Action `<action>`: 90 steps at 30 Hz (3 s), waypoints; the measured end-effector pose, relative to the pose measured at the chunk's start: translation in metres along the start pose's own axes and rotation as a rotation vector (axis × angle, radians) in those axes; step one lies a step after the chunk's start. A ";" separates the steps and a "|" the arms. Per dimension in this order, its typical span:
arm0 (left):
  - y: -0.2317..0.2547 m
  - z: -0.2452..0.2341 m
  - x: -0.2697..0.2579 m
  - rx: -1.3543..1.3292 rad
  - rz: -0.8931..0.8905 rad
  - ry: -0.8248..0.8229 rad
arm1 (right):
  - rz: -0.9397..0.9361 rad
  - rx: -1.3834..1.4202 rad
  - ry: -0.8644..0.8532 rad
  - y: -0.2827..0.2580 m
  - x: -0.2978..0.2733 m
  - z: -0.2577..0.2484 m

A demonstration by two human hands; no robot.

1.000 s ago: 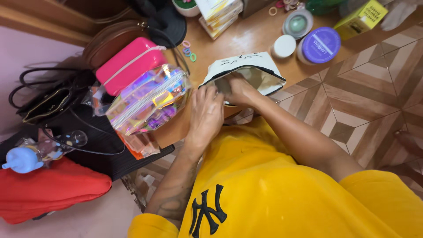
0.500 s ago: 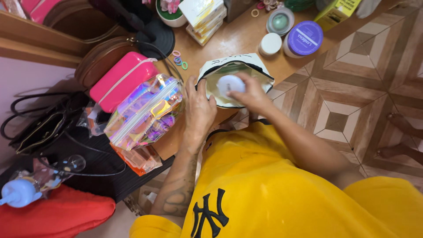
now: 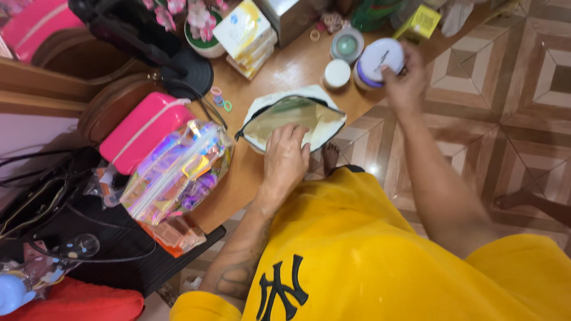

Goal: The person opens a white pouch on a vanity, places small bottles and jars into a larger holographic zippered pouch, and zips it. They then take bottles from the vanity and arrange them on the shelves of a mirrored cabinet above the desk.

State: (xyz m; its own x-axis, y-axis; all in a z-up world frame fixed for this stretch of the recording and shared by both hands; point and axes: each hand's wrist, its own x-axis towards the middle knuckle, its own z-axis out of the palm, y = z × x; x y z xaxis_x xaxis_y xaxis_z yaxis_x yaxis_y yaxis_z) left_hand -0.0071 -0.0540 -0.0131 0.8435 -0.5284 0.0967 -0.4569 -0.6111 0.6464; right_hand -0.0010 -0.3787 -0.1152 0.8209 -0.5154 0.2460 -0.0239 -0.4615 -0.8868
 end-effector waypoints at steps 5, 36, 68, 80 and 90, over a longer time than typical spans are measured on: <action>-0.035 0.032 0.017 0.241 -0.132 -0.074 | -0.047 -0.302 0.022 0.013 -0.008 0.005; -0.116 0.077 0.098 0.400 -0.381 -0.028 | -0.099 -0.213 -0.524 -0.082 -0.050 0.117; 0.123 -0.002 0.218 -0.050 0.281 0.217 | -0.040 0.263 -0.605 -0.097 -0.063 0.061; 0.106 0.098 0.272 0.047 0.104 0.006 | 0.197 0.100 -0.824 -0.119 -0.041 0.005; 0.117 0.097 0.276 0.035 0.058 0.001 | 0.123 0.159 -0.852 -0.093 -0.040 0.008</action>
State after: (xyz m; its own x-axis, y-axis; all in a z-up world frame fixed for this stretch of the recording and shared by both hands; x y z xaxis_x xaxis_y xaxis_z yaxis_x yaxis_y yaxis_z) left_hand 0.1450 -0.3284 0.0155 0.8154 -0.5631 0.1340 -0.5148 -0.5997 0.6126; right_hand -0.0270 -0.3092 -0.0460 0.9663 0.1892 -0.1748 -0.1129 -0.2987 -0.9477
